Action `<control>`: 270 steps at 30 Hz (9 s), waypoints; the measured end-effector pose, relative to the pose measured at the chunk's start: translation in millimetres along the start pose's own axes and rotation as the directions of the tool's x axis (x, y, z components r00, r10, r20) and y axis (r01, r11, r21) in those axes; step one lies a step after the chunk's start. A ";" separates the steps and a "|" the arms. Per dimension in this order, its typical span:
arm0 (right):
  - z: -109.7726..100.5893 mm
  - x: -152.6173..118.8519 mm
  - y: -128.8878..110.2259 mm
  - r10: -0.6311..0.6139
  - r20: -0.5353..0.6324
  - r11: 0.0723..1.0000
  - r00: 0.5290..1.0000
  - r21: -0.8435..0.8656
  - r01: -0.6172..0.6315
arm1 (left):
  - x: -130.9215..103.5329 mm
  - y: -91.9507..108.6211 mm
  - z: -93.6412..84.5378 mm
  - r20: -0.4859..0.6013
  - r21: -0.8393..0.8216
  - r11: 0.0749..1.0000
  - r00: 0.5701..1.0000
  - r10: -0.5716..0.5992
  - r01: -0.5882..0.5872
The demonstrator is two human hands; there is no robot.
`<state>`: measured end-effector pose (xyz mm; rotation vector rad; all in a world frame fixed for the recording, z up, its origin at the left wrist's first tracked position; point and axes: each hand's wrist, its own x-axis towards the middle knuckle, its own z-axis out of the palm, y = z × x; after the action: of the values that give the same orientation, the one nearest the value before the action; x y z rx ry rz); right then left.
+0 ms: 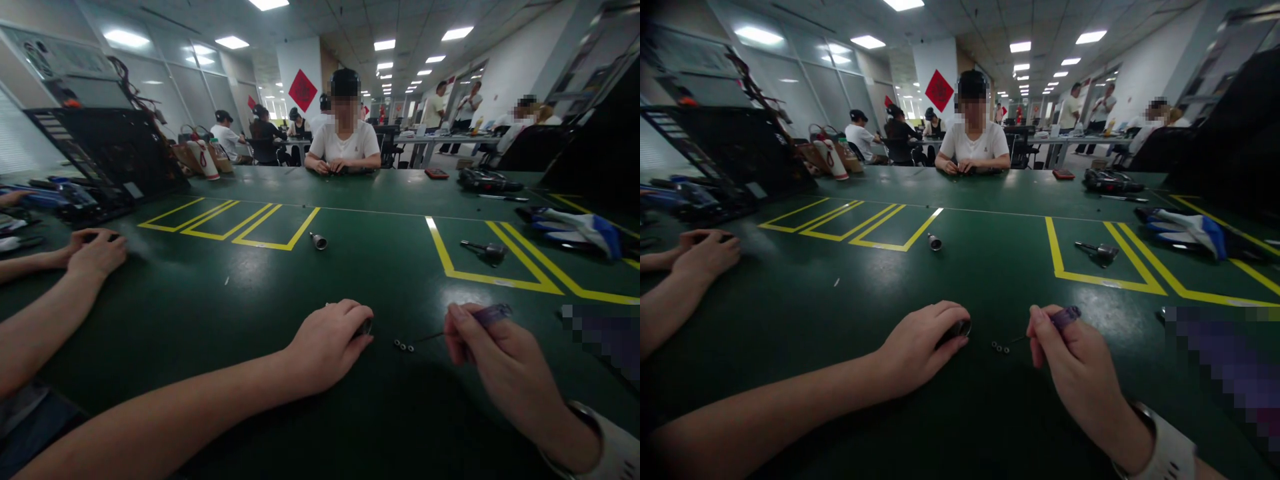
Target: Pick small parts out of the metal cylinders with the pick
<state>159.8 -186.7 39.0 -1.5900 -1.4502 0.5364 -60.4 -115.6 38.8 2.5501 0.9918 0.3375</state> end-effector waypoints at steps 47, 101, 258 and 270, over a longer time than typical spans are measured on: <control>21.6 -28.9 -25.1 -0.735 0.216 0.622 0.643 -0.163 0.766 | 1.7 11.7 9.2 0.004 -0.909 0.385 0.930 -0.368 0.156; 9.6 -15.0 -4.3 0.007 0.002 0.806 1.000 0.592 -0.007 | -1.5 11.9 -5.6 0.151 -0.951 0.196 0.912 -0.381 0.239; 49.0 68.5 6.3 0.164 0.174 0.692 0.971 0.681 -0.239 | 137.9 -61.4 13.4 -0.391 -0.408 0.874 0.916 0.093 -0.263; 50.1 68.2 11.3 0.124 0.133 0.822 0.983 0.541 -0.177 | 138.9 -63.4 18.4 -0.362 -0.208 0.944 0.917 0.170 -0.257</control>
<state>141.2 -105.4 20.8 -1.2228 -1.0945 1.0336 8.6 17.9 6.4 2.4125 0.7178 0.9329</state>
